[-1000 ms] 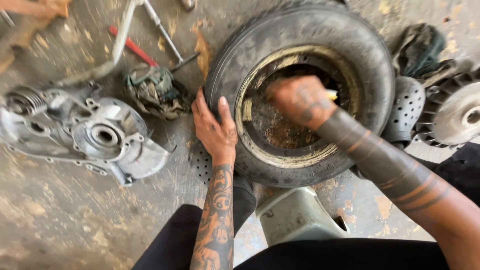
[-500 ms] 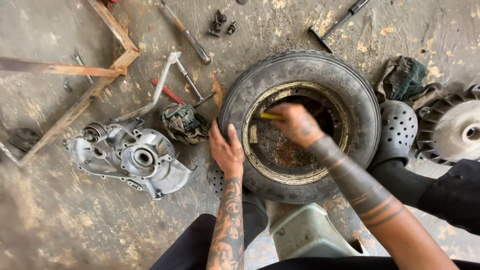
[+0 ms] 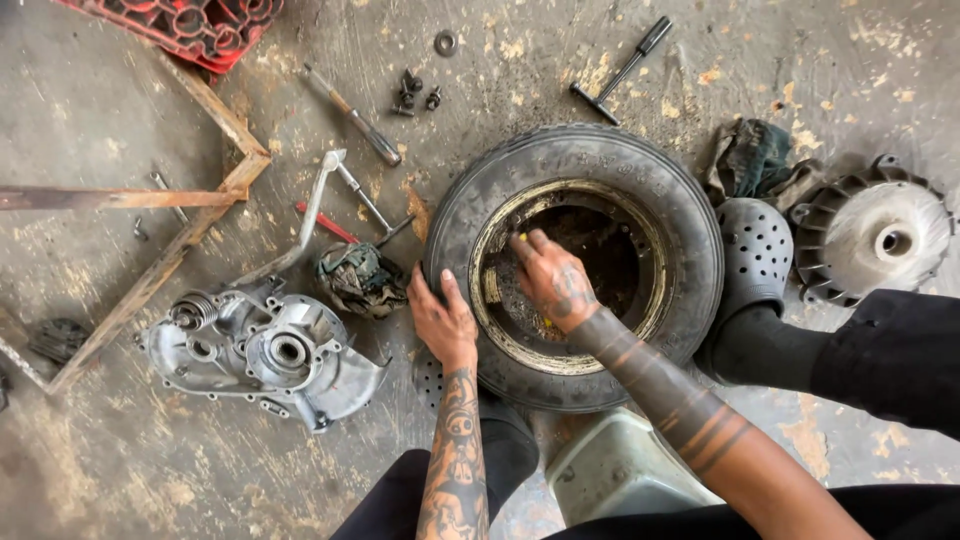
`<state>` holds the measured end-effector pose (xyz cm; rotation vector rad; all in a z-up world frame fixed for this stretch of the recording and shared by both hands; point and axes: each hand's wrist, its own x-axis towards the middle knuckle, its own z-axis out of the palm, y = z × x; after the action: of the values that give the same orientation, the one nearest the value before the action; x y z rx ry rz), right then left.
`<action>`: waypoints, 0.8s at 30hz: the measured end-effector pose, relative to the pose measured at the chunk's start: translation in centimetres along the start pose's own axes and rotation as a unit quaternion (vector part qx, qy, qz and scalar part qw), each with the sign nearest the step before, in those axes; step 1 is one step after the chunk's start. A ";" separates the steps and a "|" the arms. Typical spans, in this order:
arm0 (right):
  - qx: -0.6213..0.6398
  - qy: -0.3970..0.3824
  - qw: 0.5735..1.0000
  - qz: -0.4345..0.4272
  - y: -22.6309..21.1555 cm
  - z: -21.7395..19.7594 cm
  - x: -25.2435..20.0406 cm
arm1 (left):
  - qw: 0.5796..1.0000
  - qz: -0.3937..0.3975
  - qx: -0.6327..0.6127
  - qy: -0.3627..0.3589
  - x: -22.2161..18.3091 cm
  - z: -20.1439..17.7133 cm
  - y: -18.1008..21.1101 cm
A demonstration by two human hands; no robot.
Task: Cleaning the inner rim of a motorcycle tire using a small scraping tool
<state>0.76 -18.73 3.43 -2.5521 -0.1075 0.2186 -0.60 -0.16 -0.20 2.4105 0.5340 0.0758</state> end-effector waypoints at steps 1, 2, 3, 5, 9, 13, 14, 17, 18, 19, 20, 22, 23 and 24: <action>-0.002 0.004 1.000 0.001 0.2 -0.3 0.1 | 1.000 0.004 -0.003 -0.001 0.1 0.2 -0.1; 0.001 -0.031 0.999 -0.036 0.4 -0.6 0.2 | 1.000 0.001 0.004 0.001 0.3 0.4 -0.1; 0.005 -0.071 0.995 -0.072 0.4 -0.7 -0.2 | 1.000 -0.005 0.015 0.001 0.0 0.4 -0.4; -0.017 -0.012 1.000 -0.016 2.3 0.2 -0.1 | 1.000 -0.004 0.017 -0.002 0.0 0.8 -1.3; 0.218 0.085 0.962 0.140 5.2 -6.0 0.5 | 1.000 -0.007 0.018 0.002 0.0 0.4 -0.5; 0.278 0.192 0.926 0.169 8.5 -14.2 0.5 | 1.000 -0.004 -0.001 0.014 0.2 -0.1 0.2; 0.314 0.236 0.904 0.169 10.1 -15.7 0.4 | 1.000 0.000 0.003 0.012 0.4 0.1 0.1; 0.605 0.323 0.686 0.244 22.0 -14.2 0.4 | 0.996 -0.048 -0.051 -0.046 -0.1 -2.6 1.3; 0.793 0.333 0.414 0.297 26.2 -12.8 2.1 | 0.984 -0.096 -0.109 -0.106 -0.1 -3.8 2.3; 0.794 0.332 0.419 0.288 26.7 -11.5 0.4 | 0.984 -0.093 -0.117 -0.101 1.2 -3.2 0.1; 0.515 0.297 0.764 0.250 27.5 -10.2 -1.1 | 0.970 -0.132 -0.144 -0.146 2.5 -2.3 -1.9; 0.125 0.214 0.956 0.156 26.9 -9.0 -3.5 | 0.951 -0.168 -0.181 -0.186 3.0 -1.6 -4.0; -0.019 0.205 0.965 0.162 25.2 -8.8 -3.9 | 0.946 -0.178 -0.155 -0.222 3.1 -1.9 -4.0; -0.163 0.195 0.952 0.168 23.7 -8.6 -4.2 | 0.939 -0.188 -0.127 -0.257 3.2 -2.1 -3.9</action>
<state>-1.13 -43.71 -1.95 -2.8751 0.4819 -0.1967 0.56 5.07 -1.23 1.9307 0.6725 -0.5981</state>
